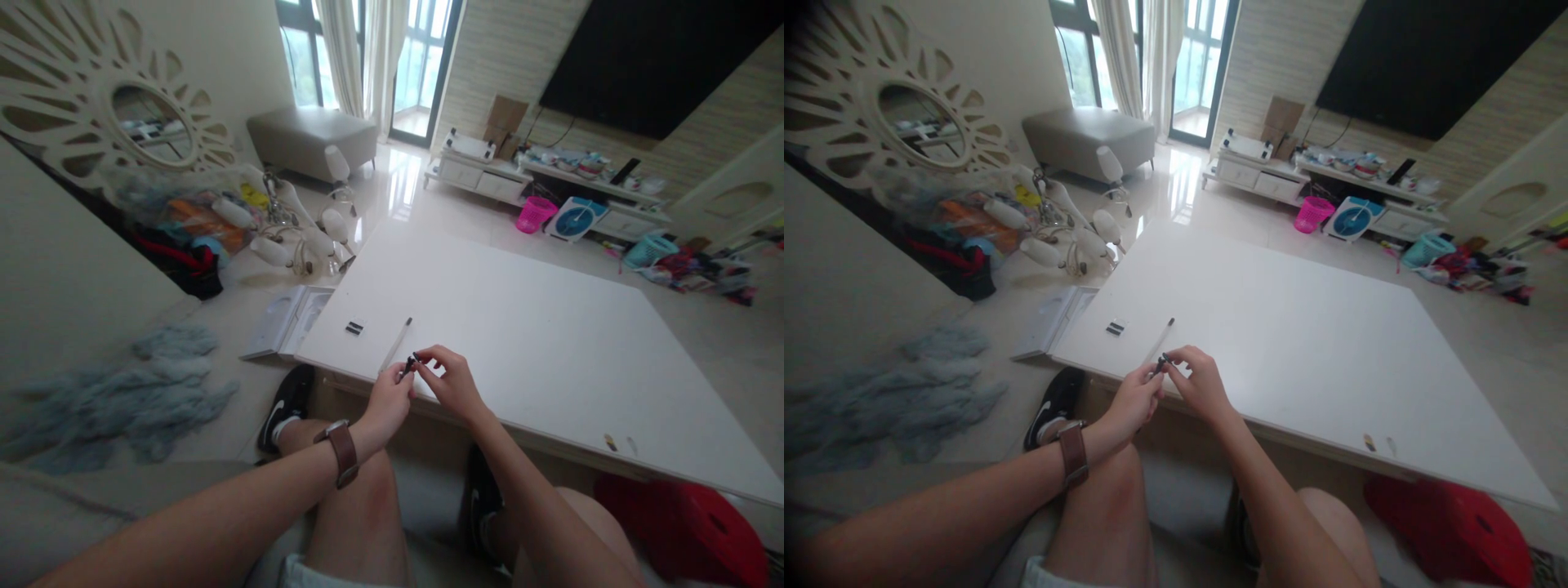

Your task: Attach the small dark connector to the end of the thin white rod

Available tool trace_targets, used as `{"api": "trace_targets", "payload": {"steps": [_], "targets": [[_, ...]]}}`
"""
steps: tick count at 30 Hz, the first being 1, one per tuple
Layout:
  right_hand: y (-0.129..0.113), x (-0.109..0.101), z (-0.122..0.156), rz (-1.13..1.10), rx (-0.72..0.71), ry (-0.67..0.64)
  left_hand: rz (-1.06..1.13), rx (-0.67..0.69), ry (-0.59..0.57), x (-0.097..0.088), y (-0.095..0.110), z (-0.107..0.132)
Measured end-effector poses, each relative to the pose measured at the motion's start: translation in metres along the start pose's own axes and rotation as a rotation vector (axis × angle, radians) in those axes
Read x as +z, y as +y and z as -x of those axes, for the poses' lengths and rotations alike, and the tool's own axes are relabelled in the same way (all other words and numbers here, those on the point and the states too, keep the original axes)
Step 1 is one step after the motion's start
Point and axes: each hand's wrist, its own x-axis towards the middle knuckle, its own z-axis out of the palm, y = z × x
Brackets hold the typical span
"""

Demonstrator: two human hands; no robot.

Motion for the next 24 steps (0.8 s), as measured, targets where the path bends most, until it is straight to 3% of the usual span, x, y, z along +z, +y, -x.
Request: {"api": "trace_targets", "payload": {"steps": [24], "targets": [[0.0083,0.0025,-0.0014,-0.049,0.035,-0.095,0.018,-0.070,0.006,0.0010,-0.0028,0.0004]]}}
